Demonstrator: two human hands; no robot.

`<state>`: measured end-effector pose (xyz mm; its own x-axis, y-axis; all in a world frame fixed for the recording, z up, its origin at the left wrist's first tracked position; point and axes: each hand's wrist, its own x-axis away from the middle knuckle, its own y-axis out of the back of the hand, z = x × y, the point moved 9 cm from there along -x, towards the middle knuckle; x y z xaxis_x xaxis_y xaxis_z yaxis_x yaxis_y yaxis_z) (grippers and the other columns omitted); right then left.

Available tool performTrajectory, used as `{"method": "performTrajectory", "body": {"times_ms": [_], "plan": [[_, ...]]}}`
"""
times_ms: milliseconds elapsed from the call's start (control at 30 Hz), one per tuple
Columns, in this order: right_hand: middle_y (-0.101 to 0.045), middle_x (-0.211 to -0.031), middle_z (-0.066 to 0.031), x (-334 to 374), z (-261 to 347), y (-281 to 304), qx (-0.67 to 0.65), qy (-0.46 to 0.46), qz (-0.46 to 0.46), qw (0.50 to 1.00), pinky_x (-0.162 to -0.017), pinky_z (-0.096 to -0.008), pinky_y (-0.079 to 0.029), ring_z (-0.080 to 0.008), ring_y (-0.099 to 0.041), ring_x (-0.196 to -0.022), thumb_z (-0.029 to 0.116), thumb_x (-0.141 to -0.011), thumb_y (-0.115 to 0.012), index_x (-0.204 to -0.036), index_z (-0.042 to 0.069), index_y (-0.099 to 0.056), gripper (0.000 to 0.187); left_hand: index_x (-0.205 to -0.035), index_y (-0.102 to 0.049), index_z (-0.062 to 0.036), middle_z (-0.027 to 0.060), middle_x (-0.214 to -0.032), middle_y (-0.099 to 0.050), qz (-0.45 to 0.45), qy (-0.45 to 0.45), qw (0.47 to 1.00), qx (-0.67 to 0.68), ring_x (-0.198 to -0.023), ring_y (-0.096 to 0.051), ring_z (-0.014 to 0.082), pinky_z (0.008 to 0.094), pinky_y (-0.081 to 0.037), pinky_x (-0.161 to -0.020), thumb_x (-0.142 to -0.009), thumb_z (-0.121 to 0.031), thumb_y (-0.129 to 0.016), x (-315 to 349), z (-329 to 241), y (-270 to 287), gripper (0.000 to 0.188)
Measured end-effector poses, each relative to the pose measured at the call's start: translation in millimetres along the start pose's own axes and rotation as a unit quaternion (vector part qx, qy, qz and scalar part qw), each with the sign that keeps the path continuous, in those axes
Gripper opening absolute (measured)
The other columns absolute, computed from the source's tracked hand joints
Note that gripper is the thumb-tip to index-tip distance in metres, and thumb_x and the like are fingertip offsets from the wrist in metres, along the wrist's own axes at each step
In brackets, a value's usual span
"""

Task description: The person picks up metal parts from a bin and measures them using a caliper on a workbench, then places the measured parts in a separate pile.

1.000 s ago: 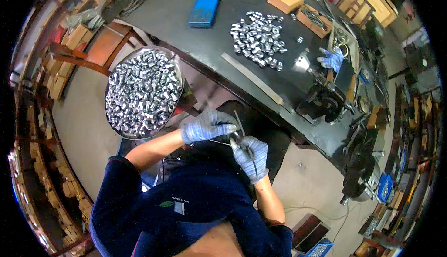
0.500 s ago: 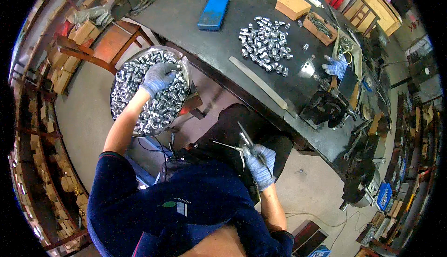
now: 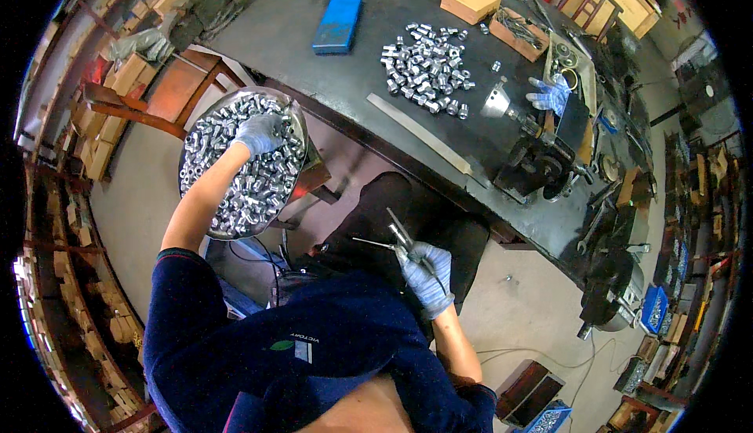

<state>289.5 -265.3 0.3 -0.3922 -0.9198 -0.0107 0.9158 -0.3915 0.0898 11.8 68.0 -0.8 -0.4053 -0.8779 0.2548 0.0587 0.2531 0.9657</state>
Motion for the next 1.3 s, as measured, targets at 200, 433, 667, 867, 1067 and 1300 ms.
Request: {"method": "performTrajectory", "body": {"times_ms": [200, 433, 667, 867, 1067, 1300], "plan": [[-0.042, -0.053, -0.0041, -0.4, 0.0, 0.9, 0.0, 0.009, 0.009, 1.0, -0.048, -0.0257, -0.037, -0.0081, -0.039, -0.052, 0.008, -0.076, -0.073, -0.058, 0.004, -0.05, 0.03, -0.093, -0.068, -0.0129, 0.0141, -0.099, -0.066, -0.001, -0.014, 1.0, -0.018, -0.093, -0.063, 0.0313, 0.0415, -0.049, -0.082, -0.073, -0.031, -0.062, 1.2, -1.5, -1.4, 0.028], [-0.042, -0.052, -0.0041, -0.9, 7.1, 1.9, 0.012, 0.002, 0.022, 1.0, -0.047, -0.0257, -0.037, -0.008, -0.038, -0.051, 0.01, -0.076, -0.073, -0.057, 0.005, -0.05, 0.03, -0.092, -0.068, -0.0103, 0.0166, -0.097, -0.066, 0.001, 0.012, 1.0, -0.029, -0.093, -0.063, 0.0317, 0.0422, -0.049, -0.082, -0.078, -0.04, -0.06, 12.1, -15.9, 14.2, 0.034], [-0.041, -0.052, -0.0023, 1.5, 5.7, 0.2, 0.014, -0.032, 0.037, 0.999, -0.046, -0.0265, -0.034, -0.0068, -0.037, -0.051, 0.012, -0.076, -0.073, -0.056, 0.006, -0.048, 0.033, -0.09, -0.067, -0.0085, 0.0156, -0.09, -0.067, -0.043, 0.01, 0.999, -0.012, -0.087, -0.063, 0.0337, 0.0426, -0.049, -0.077, -0.072, -0.032, -0.062, 10.4, -7.2, 17.7, 0.03], [-0.042, -0.052, -0.0078, -6.6, 34.2, -11.8, 0.092, 0.046, 0.071, 0.992, -0.045, -0.0275, -0.034, -0.014, -0.039, -0.046, 0.011, -0.073, -0.075, -0.056, 0.006, -0.049, 0.031, -0.103, -0.061, 0.0014, 0.0046, -0.079, -0.064, 0.057, -0.123, 0.764, 0.63, -0.069, -0.061, 0.0113, 0.0222, -0.048, -0.061, -0.084, -0.026, -0.063, 77.1, -81.0, 45.3, 0.033], [-0.049, -0.052, -0.0101, -9.7, 69.4, -29.3, 0.16, 0.173, 0.069, 0.969, -0.047, -0.0331, -0.039, -0.0275, -0.05, -0.048, 0.018, -0.067, -0.078, -0.055, 0.008, -0.052, 0.03, -0.104, -0.062, 0.0031, 0.0118, -0.073, -0.065, 0.274, -0.132, 0.58, 0.756, -0.06, -0.064, 0.0199, 0.0292, -0.053, -0.057, -0.09, -0.034, -0.052, 135.7, -181.7, -38.2, 0.041], [-0.048, -0.049, -0.0108, -10.2, 69.7, -23.0, 0.17, 0.164, 0.054, 0.97, -0.047, -0.0349, -0.038, -0.0279, -0.05, -0.047, 0.025, -0.066, -0.078, -0.051, 0.01, -0.049, 0.036, -0.099, -0.063, 0.0042, 0.0098, -0.07, -0.064, 0.261, -0.079, 0.56, 0.782, -0.053, -0.06, 0.016, 0.024, -0.048, -0.05, -0.092, -0.03, -0.051, 142.6, -198.5, -64.2, 0.037]]}}
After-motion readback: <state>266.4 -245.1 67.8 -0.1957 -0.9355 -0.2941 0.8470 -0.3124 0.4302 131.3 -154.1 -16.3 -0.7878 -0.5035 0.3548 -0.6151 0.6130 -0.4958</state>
